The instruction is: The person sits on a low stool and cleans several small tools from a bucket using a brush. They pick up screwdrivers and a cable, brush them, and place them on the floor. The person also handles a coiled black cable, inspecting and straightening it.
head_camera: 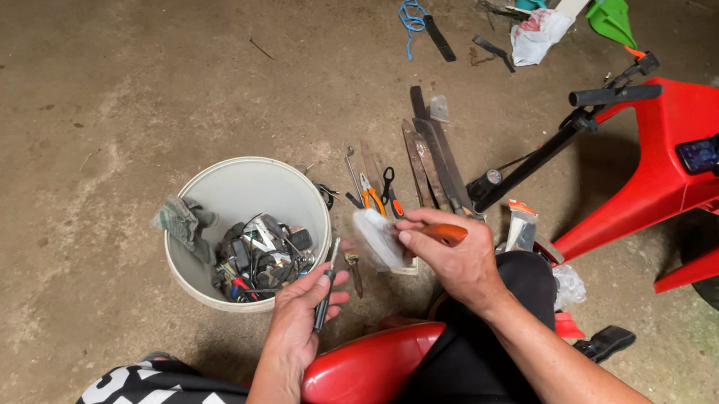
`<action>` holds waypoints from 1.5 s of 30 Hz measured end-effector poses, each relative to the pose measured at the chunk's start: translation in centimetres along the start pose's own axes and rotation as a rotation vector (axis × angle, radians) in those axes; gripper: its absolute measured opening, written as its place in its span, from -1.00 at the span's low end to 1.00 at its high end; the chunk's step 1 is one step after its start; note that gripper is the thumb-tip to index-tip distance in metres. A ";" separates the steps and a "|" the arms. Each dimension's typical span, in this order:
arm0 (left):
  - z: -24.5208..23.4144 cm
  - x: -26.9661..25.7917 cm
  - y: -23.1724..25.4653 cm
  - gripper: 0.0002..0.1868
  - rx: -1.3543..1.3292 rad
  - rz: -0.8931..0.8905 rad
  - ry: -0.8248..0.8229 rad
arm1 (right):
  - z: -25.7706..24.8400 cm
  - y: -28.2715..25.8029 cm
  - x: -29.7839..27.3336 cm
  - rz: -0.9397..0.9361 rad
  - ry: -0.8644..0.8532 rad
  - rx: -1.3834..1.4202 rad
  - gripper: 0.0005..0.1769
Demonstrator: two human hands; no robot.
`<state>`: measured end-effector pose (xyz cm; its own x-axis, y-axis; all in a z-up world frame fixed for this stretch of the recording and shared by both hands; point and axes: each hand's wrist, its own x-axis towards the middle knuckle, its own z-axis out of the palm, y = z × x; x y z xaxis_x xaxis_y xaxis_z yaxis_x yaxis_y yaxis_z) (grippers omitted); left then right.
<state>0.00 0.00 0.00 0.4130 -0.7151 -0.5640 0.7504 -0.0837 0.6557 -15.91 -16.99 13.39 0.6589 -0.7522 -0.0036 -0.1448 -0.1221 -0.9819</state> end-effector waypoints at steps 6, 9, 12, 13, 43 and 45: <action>0.4 0.4 0.3 -0.58 0.018 0.000 0.034 | -0.3 -1.2 0.4 0.053 -0.124 0.338 -0.59; 0.1 0.6 0.6 -0.61 0.034 0.031 -0.002 | 0.4 -0.9 0.1 0.116 -0.058 0.116 -0.63; -0.3 0.2 0.5 -0.66 -0.030 -0.005 -0.014 | 0.7 -0.5 -0.3 -0.225 0.081 -0.367 -0.66; -0.4 0.1 0.6 -0.68 -0.051 -0.024 -0.007 | 0.5 -0.4 -0.1 -0.157 0.084 -0.233 -0.63; 0.6 0.0 0.7 -0.61 -0.197 0.061 0.004 | 0.0 0.3 -0.7 0.128 0.025 0.272 -0.57; 0.8 0.3 0.5 -0.62 -0.238 0.077 0.037 | 0.7 0.9 -1.0 0.115 -0.019 0.138 -0.59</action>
<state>0.15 -0.82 0.53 0.4892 -0.6868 -0.5375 0.8143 0.1389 0.5636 -16.20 -15.94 12.42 0.6579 -0.7435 -0.1201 -0.1182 0.0556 -0.9914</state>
